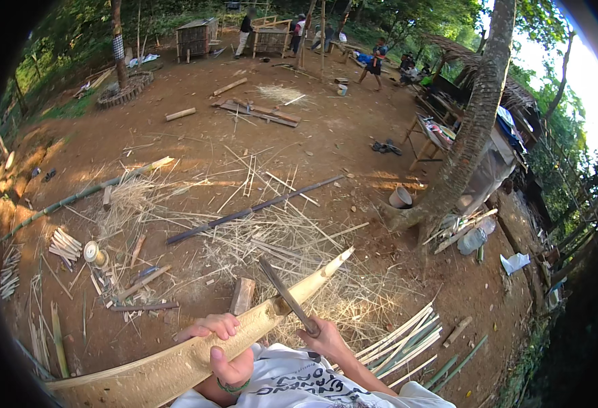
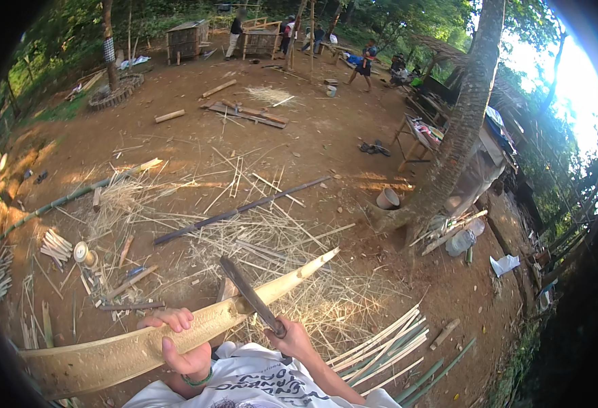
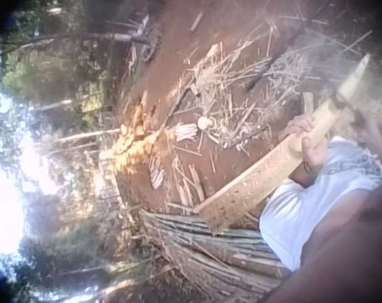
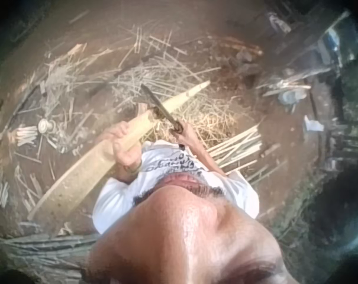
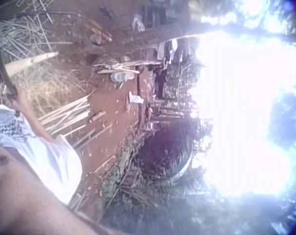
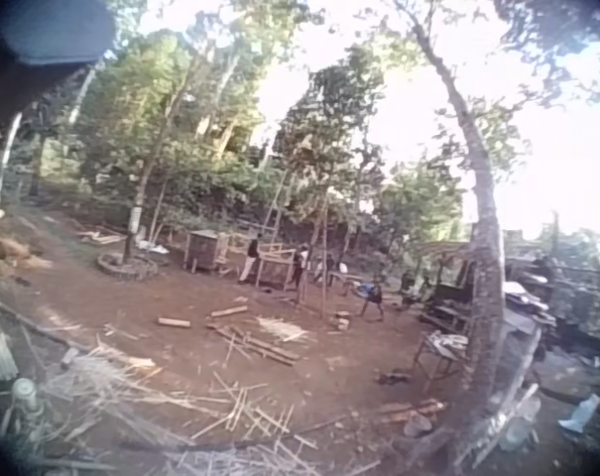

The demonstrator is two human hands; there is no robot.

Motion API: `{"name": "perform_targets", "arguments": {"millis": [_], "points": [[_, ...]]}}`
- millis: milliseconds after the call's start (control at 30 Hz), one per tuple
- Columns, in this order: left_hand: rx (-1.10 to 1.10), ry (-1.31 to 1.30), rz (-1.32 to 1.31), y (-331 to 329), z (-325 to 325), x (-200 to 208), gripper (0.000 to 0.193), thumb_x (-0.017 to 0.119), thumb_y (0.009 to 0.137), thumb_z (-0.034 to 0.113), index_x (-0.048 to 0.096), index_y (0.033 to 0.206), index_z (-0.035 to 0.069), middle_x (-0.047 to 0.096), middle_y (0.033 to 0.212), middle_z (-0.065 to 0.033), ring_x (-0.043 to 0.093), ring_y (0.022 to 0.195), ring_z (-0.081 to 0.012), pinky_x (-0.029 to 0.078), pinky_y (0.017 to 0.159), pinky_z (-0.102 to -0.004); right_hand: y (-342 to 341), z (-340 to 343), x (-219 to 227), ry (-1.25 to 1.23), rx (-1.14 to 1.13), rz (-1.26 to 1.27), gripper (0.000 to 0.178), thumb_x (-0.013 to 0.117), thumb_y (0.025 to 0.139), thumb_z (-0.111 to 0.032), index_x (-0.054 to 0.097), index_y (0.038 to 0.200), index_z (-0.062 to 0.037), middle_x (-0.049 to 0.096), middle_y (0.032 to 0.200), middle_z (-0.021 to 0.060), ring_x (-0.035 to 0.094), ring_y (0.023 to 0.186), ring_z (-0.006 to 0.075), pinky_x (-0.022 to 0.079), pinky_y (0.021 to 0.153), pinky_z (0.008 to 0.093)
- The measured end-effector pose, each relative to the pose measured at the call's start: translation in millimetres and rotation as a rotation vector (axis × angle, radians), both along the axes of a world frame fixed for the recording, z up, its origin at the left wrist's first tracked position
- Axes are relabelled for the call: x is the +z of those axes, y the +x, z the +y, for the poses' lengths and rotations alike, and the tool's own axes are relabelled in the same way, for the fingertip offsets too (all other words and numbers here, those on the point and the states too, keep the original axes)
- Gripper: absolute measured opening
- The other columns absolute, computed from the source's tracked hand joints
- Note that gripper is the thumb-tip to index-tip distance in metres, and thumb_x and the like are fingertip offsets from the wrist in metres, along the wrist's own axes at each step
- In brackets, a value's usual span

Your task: The person uses a large machete to split a long bamboo pole into thin strips. They hold the bamboo vertically and strike it repeatedly with the blade to separate the sections, then inspect the resulting strips.

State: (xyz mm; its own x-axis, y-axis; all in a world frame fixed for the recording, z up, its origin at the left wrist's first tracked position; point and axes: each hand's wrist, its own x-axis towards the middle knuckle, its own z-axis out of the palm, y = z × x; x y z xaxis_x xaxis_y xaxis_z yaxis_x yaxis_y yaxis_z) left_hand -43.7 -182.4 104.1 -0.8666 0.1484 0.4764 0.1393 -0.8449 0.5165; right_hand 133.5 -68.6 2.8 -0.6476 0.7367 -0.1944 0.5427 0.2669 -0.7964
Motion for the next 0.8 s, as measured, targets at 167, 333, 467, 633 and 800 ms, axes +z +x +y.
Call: {"name": "perform_targets", "arguments": {"millis": [167, 333, 467, 633, 800], "points": [[0.009, -0.011, -0.008, -2, 1, -2, 0.035, 0.057, 0.086, 0.026, 0.040, 0.112, 0.009, 0.047, 0.083, -0.0077, 0.046, 0.077, -0.0176, 0.040, 0.075, -0.0353, -4, -1, 14, -0.042, -0.009, -0.104, 0.038, 0.076, 0.084, -0.038, 0.068, 0.097, -0.0029, 0.059, 0.059, 0.0109, 0.058, 0.053, 0.0229, 0.046, 0.054, 0.0381], [0.003, -0.014, 0.041, -2, 8, 6, 0.037, 0.057, 0.089, 0.028, 0.039, 0.114, 0.008, 0.046, 0.083, -0.0075, 0.046, 0.076, -0.0176, 0.039, 0.074, -0.0360, 5, -6, 10, 0.018, 0.010, -0.052, 0.041, 0.076, 0.082, -0.039, 0.069, 0.100, -0.0025, 0.064, 0.065, 0.0137, 0.062, 0.056, 0.0254, 0.050, 0.058, 0.0386], [0.050, -0.080, 0.049, 0, 1, 3, 0.038, 0.057, 0.090, 0.030, 0.039, 0.114, 0.007, 0.046, 0.084, -0.0082, 0.046, 0.075, -0.0185, 0.039, 0.073, -0.0367, 2, -11, 9, -0.029, 0.081, 0.121, 0.025, 0.073, 0.077, -0.021, 0.065, 0.090, -0.0008, 0.059, 0.060, 0.0141, 0.058, 0.050, 0.0275, 0.047, 0.053, 0.0394], [0.053, -0.085, 0.046, -3, 4, 2, 0.037, 0.053, 0.088, 0.033, 0.041, 0.114, 0.009, 0.041, 0.082, -0.0051, 0.043, 0.073, -0.0168, 0.037, 0.072, -0.0362, 3, -5, -4, 0.083, 0.034, 0.235, 0.020, 0.072, 0.068, -0.016, 0.061, 0.078, -0.0032, 0.057, 0.059, 0.0161, 0.060, 0.055, 0.0359, 0.046, 0.053, 0.0413], [-0.003, -0.093, 0.054, -10, 10, 7, 0.035, 0.053, 0.087, 0.031, 0.042, 0.113, 0.009, 0.041, 0.081, -0.0044, 0.042, 0.074, -0.0165, 0.036, 0.073, -0.0350, 1, 25, -50, 0.314, 0.030, 0.287, 0.020, 0.072, 0.064, -0.016, 0.060, 0.076, -0.0044, 0.056, 0.058, 0.0149, 0.060, 0.055, 0.0367, 0.046, 0.054, 0.0444]]}}
